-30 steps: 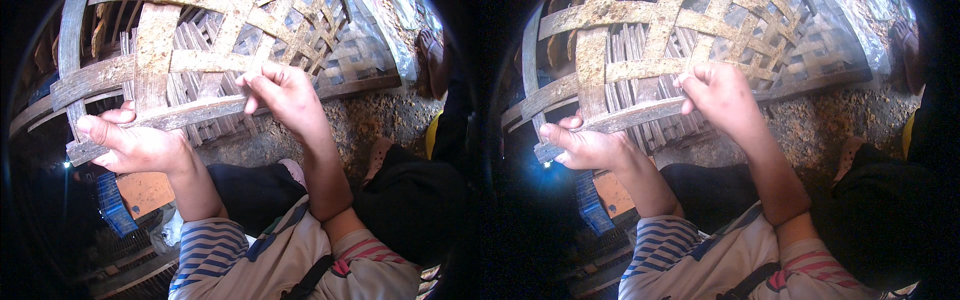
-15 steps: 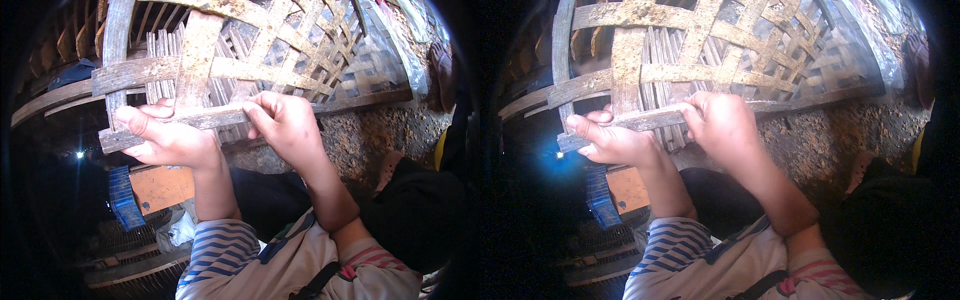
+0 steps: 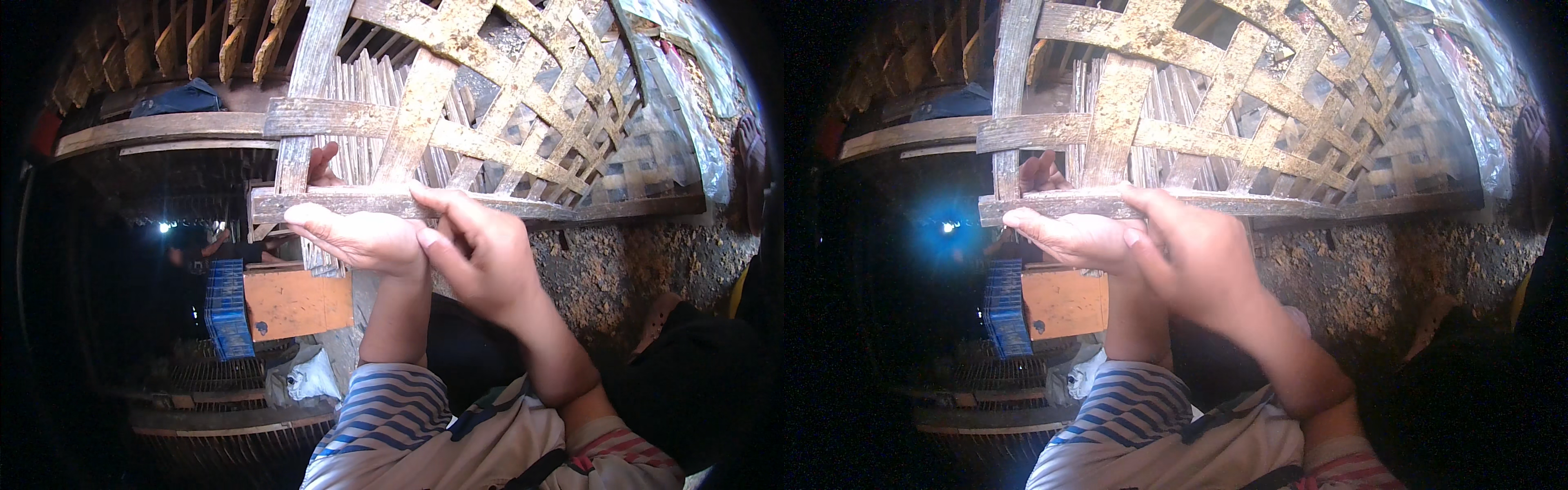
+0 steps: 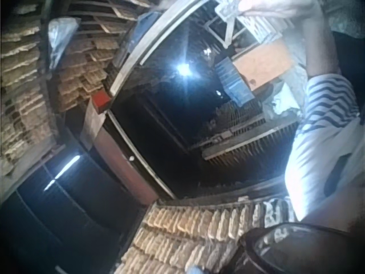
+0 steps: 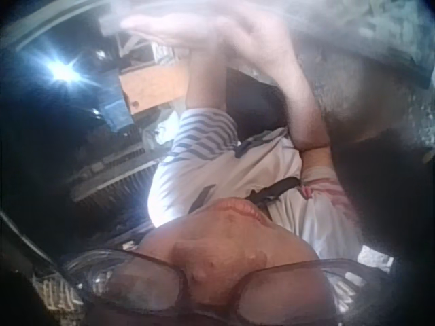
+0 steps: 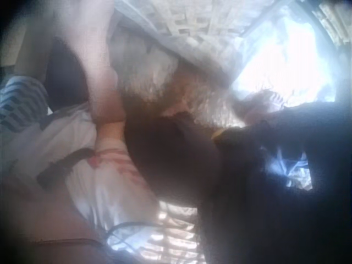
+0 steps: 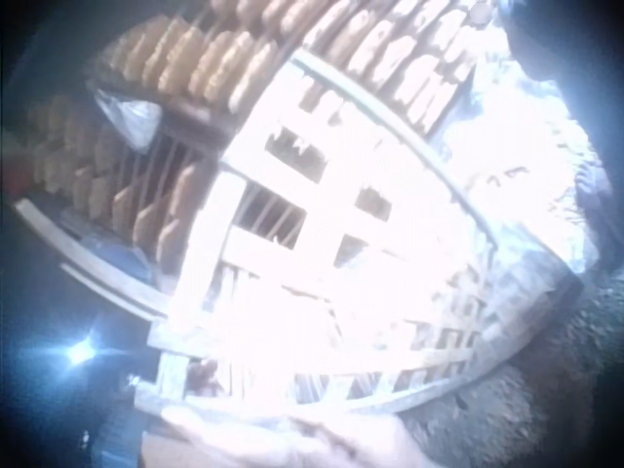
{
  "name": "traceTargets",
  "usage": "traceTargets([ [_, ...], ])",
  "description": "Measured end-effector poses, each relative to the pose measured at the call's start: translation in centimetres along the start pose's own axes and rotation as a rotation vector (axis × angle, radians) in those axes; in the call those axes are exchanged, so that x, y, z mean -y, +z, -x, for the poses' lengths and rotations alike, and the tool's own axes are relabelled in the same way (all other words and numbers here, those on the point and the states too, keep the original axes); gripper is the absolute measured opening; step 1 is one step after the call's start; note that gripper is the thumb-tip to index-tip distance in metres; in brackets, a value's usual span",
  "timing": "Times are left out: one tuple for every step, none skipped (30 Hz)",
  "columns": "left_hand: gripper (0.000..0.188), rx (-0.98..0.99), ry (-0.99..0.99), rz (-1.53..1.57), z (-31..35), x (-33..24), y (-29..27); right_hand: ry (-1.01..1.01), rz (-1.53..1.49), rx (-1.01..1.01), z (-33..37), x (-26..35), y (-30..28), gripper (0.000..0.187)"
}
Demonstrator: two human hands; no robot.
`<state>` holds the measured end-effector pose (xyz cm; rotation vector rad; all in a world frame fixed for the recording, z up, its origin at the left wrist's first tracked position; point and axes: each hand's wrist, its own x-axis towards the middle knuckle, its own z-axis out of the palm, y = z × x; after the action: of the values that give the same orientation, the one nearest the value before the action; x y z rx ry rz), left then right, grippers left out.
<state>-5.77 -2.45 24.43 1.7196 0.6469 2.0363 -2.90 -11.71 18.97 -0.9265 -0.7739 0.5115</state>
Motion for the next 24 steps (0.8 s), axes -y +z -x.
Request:
traceTargets([
  [0.055,-0.001,-0.014,0.005,0.0,0.1,0.1,0.117,-0.117,0.073,-0.2,-0.1,-0.9,0.029],
  [0.056,0.031,-0.004,0.029,0.0,0.4,0.0,0.205,-0.235,0.056,-0.3,-0.6,-1.2,0.028],
  [0.057,0.063,0.005,0.054,0.0,0.9,-0.3,0.292,-0.352,0.037,-0.5,-1.1,-1.5,0.028],
  [0.058,0.091,0.022,0.065,-0.2,1.0,-0.7,0.287,-0.158,-0.002,-0.5,-1.7,-1.4,0.022],
  [0.058,0.08,0.022,0.051,-0.2,0.9,-0.7,0.204,-0.047,-0.003,-0.3,-1.7,-1.2,0.021],
  [0.058,0.068,0.02,0.04,-0.1,1.0,-0.7,0.121,0.065,-0.004,-0.1,-1.4,-0.9,0.02],
  [0.059,0.06,0.022,0.034,-0.2,1.0,-0.5,0.03,0.175,-0.011,-0.1,-1.2,-0.5,0.02],
  [0.06,0.069,0.007,0.034,-0.2,1.0,-0.2,-0.104,0.148,-0.07,-0.1,-1.4,0.1,0.019],
  [0.062,0.079,-0.008,0.036,0.0,1.0,-0.1,-0.168,0.101,-0.069,-0.4,-1.1,0.3,0.02],
  [0.064,0.088,-0.018,0.028,-0.1,0.8,-0.3,-0.23,0.045,-0.065,-0.8,-0.3,0.7,0.021],
  [0.066,0.164,-0.178,0.208,-0.5,1.3,-1.6,-0.292,-0.01,-0.06,-1.2,0.5,1.1,0.022],
  [0.068,0.237,-0.346,0.385,-1.1,1.7,-3.0,-0.255,-0.03,-0.018,-1.8,1.7,1.0,0.024],
  [0.068,0.22,-0.319,0.425,-1.0,2.0,-3.5,-0.219,-0.05,0.023,-2.7,3.1,0.7,0.025],
  [0.069,0.208,-0.279,0.452,-1.1,1.1,-3.5,-0.187,-0.089,0.066,-3.3,4.2,0.7,0.027],
  [0.069,0.197,-0.236,0.476,-1.2,0.1,-3.5,-0.23,-0.069,0.071,-3.4,4.4,1.2,0.029],
  [0.069,0.158,-0.192,0.437,-0.8,1.0,-3.0,-0.273,0.008,0.062,-3.6,3.3,1.8,0.031],
  [0.068,0.12,-0.147,0.397,-0.3,1.7,-2.5,-0.315,0.082,0.053,-3.8,2.5,1.8,0.032],
  [0.068,0.082,-0.102,0.356,0.1,2.5,-1.9,-0.295,0.154,0.08,-3.7,2.1,1.2,0.034],
  [0.067,0.048,-0.037,0.287,0.0,2.5,-1.6,-0.278,0.174,0.094,-3.4,2.0,1.0,0.034],
  [0.067,0.014,0.028,0.22,-0.1,2.6,-1.3,-0.26,0.196,0.108,-3.2,1.7,0.8,0.033],
  [0.067,-0.02,0.091,0.154,-0.2,2.7,-1.0,-0.242,0.219,0.122,-3.0,1.4,0.7,0.033],
  [0.065,-0.027,0.006,0.127,-0.4,1.6,-0.9,-0.245,0.235,0.116,-2.7,1.1,0.6,0.033],
  [0.065,-0.008,-0.02,0.154,-0.5,1.5,-1.0,-0.247,0.252,0.109,-2.5,0.8,0.4,0.032],
  [0.065,0.012,-0.049,0.181,-0.5,1.6,-1.2,-0.249,0.27,0.102,-2.4,0.6,0.2,0.032],
])
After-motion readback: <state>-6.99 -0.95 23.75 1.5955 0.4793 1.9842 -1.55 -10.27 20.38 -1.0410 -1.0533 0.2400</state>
